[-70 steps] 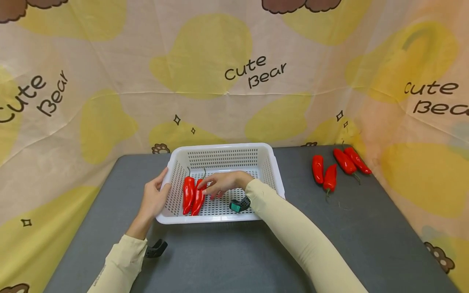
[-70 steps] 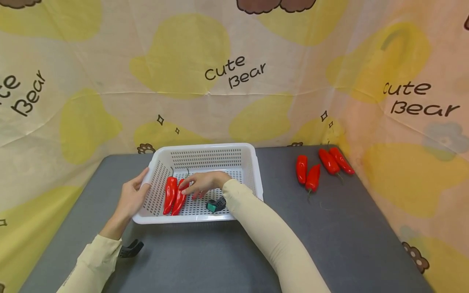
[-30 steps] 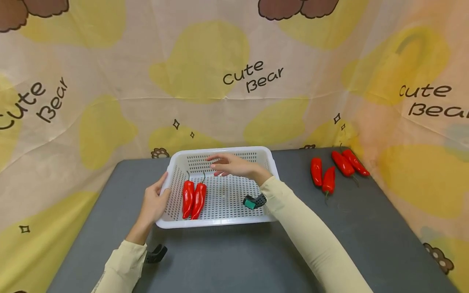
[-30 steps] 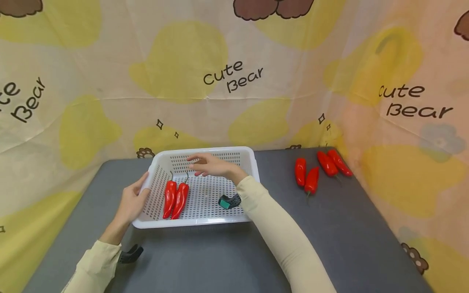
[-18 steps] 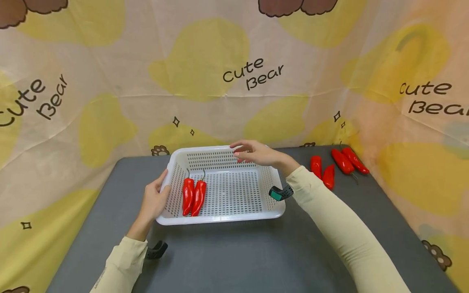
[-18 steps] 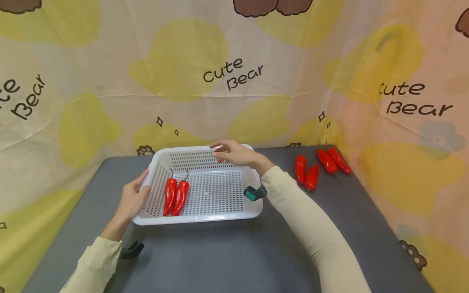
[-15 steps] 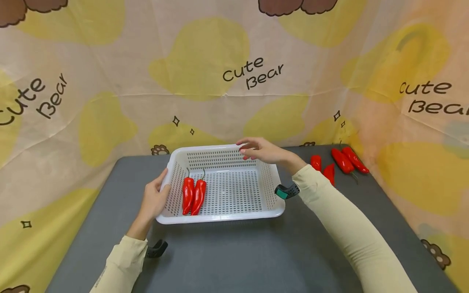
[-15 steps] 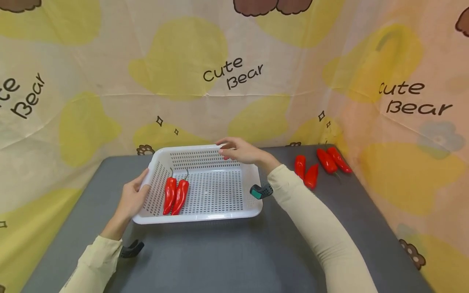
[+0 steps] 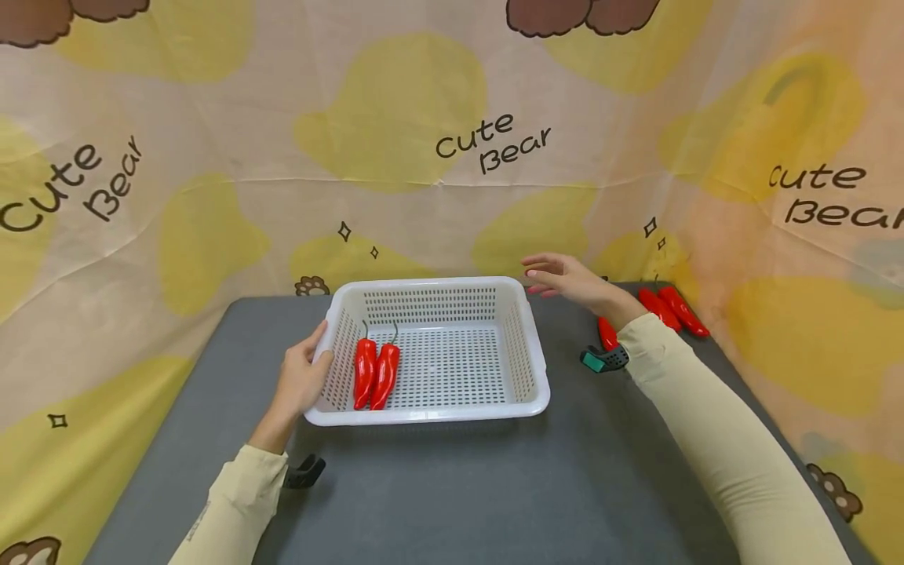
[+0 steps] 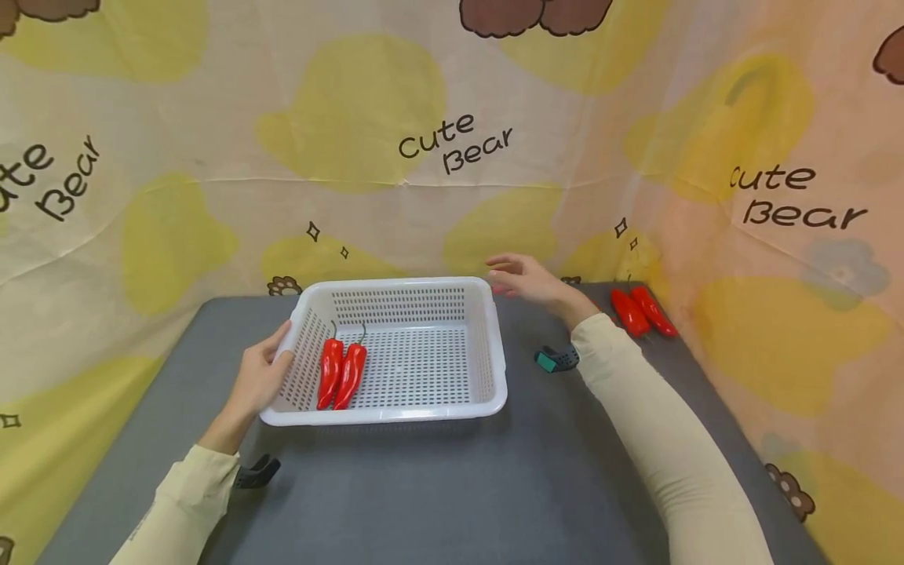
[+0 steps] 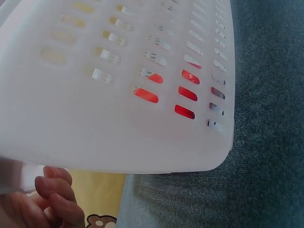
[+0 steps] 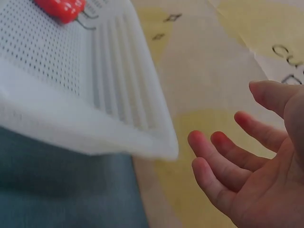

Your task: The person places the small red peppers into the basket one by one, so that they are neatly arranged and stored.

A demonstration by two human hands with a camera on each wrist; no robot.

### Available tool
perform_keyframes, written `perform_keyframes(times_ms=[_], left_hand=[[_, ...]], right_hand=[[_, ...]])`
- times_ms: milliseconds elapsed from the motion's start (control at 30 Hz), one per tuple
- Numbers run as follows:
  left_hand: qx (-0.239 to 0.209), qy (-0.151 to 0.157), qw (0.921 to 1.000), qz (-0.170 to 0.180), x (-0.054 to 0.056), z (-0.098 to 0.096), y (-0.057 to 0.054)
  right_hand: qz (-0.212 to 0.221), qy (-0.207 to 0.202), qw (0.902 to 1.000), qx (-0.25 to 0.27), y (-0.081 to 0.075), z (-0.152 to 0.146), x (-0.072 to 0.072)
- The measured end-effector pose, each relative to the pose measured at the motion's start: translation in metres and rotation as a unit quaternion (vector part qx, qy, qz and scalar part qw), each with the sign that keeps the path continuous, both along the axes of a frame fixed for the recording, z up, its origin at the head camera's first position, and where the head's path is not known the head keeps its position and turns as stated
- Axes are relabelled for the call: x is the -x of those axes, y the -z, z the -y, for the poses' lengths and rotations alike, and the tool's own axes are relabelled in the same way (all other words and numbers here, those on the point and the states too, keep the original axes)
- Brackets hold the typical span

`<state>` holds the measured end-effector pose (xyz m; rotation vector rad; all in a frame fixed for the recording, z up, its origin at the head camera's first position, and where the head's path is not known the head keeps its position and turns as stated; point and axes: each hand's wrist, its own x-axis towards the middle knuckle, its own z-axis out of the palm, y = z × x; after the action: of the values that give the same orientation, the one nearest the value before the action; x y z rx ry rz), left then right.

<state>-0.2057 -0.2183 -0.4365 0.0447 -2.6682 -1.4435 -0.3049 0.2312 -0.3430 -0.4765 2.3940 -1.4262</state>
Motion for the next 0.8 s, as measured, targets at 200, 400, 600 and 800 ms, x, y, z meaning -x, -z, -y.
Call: perform_keyframes(times_ms=[200, 400, 600, 800], left_hand=[[-0.007, -0.004, 1.0000, 0.005, 0.001, 0.001, 0.001], [-0.009, -0.006, 0.9999, 0.007, 0.001, 0.000, 0.000], [-0.008, -0.007, 0.9999, 0.009, 0.001, 0.000, 0.001], [-0.010, -0.007, 0.9999, 0.004, 0.001, 0.000, 0.002]], right_hand=[[0.031, 0.028, 0.9991, -0.007, 0.005, -0.038, 0.005], [0.081, 0.021, 0.9964, -0.016, 0.015, -0.075, 0.005], [0.138, 0.029, 0.9897, -0.026, 0.025, -0.109, 0.001], [0.177, 0.045, 0.9827, -0.031, 0.038, -0.135, -0.001]])
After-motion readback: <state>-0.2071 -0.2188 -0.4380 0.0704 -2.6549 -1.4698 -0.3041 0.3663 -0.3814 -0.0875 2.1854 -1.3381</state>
